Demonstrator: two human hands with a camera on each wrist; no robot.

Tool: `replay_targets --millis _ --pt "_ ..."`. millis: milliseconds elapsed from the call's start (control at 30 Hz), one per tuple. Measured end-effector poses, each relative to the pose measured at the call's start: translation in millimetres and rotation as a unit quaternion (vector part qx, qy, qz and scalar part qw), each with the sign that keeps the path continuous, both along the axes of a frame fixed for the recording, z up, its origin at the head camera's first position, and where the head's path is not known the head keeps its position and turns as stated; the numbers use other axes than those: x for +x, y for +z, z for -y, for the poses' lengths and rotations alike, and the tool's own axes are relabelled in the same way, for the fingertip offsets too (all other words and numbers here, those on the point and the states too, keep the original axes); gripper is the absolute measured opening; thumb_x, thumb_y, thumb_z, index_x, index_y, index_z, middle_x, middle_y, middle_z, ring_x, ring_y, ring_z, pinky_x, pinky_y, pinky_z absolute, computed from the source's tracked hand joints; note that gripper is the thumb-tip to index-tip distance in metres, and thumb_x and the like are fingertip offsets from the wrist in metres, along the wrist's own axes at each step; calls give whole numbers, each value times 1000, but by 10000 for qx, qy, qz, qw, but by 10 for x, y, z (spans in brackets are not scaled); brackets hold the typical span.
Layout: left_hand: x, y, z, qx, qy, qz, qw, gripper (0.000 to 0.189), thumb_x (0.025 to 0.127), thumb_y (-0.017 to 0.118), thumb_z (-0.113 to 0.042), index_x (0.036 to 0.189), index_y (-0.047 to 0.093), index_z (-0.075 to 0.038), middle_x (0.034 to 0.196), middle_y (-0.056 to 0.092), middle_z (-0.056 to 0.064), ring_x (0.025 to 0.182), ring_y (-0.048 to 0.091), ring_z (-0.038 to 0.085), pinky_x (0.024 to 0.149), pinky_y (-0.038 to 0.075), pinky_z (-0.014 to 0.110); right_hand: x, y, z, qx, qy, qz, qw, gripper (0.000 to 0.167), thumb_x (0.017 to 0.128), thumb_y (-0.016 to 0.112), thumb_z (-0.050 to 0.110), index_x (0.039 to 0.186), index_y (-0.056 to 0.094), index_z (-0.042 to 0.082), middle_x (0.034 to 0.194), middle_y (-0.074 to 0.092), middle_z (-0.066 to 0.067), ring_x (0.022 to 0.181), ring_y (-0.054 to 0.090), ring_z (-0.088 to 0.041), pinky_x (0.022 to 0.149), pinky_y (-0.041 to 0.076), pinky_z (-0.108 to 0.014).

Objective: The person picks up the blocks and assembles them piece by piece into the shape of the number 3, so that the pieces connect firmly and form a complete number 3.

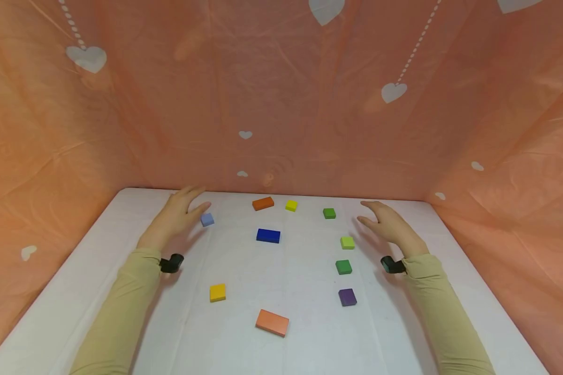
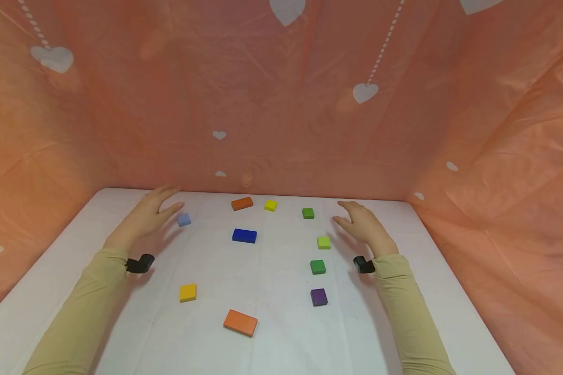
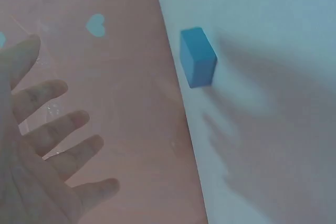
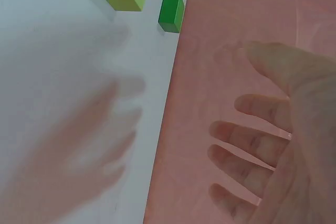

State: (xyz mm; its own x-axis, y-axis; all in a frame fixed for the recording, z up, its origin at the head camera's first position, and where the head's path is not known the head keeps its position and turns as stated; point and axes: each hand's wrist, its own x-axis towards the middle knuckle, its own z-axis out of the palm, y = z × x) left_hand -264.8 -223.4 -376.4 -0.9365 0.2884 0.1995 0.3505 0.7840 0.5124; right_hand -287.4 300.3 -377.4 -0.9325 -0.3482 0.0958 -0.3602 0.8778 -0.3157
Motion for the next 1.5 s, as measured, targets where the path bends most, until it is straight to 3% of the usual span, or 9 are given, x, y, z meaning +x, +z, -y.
replay_targets --millis 267,467,700,933,1000,1133,1300,1400,1500 --pt "-62 14 -39 847 -165 -44 9963 58 99 51 -38 144 39 -3 146 34 23 133 30 43 105 25 61 12 19 -22 -774 131 279 9965 52 98 56 29 136 46 -4 135 48 -24 125 43 -40 101 33 -55" --pt "-52 58 -102 1709 -334 126 9846 54 98 56 -31 143 42 -6 141 43 19 128 40 38 104 30 57 25 77 -8 -1468 225 369 9882 48 97 57 25 134 47 -4 128 54 -24 119 50 -38 99 38 -53" --pt "-46 61 -244 2493 -615 499 9652 49 98 55 -27 142 44 -8 135 50 18 122 48 36 100 37 52 325 425 176 -2112 312 843 9733 43 99 51 11 135 43 -11 127 52 -31 117 50 -44 95 41 -52" --pt "-80 11 -398 3022 -1125 906 9422 45 100 52 -21 140 44 -3 129 54 20 118 52 35 98 40 50 133 172 -3 -2626 483 1071 9577 44 101 50 16 139 42 -3 130 53 -24 118 51 -36 91 41 -19" --pt "-81 8 -433 3106 -1183 1058 9372 44 100 52 -21 140 44 -3 129 53 22 119 52 36 97 41 51 124 146 -18 -2755 512 1159 9529 44 101 49 17 140 41 -3 131 51 -26 118 50 -36 91 40 -15" --pt "-89 -3 -507 3170 -1158 1351 9316 45 100 53 -22 140 44 -4 131 52 23 119 52 36 97 42 50 128 117 -20 -2881 516 1353 9466 45 101 48 17 141 39 -4 133 48 -28 120 49 -37 96 41 -24" --pt "-135 -56 -610 3200 -1209 1661 9249 46 100 52 -22 140 43 -1 131 51 26 117 52 40 95 42 52 150 89 -23 -2851 437 1431 9468 44 101 50 17 139 43 -3 132 50 -28 119 50 -38 98 42 -40" --pt "-146 -103 -666 3326 -1238 1975 9138 47 100 52 -22 140 42 -1 133 49 28 119 49 44 96 41 55 156 59 -40 -2824 470 1444 9472 42 100 50 16 137 44 -3 131 50 -29 117 52 -37 97 43 -43" --pt "-144 -152 -714 3532 -1146 2388 8973 47 99 54 -24 140 43 -3 135 47 28 120 48 44 97 40 56 165 35 -54 -2784 544 1474 9475 42 101 50 15 137 44 -3 130 50 -29 117 52 -36 97 43 -44"
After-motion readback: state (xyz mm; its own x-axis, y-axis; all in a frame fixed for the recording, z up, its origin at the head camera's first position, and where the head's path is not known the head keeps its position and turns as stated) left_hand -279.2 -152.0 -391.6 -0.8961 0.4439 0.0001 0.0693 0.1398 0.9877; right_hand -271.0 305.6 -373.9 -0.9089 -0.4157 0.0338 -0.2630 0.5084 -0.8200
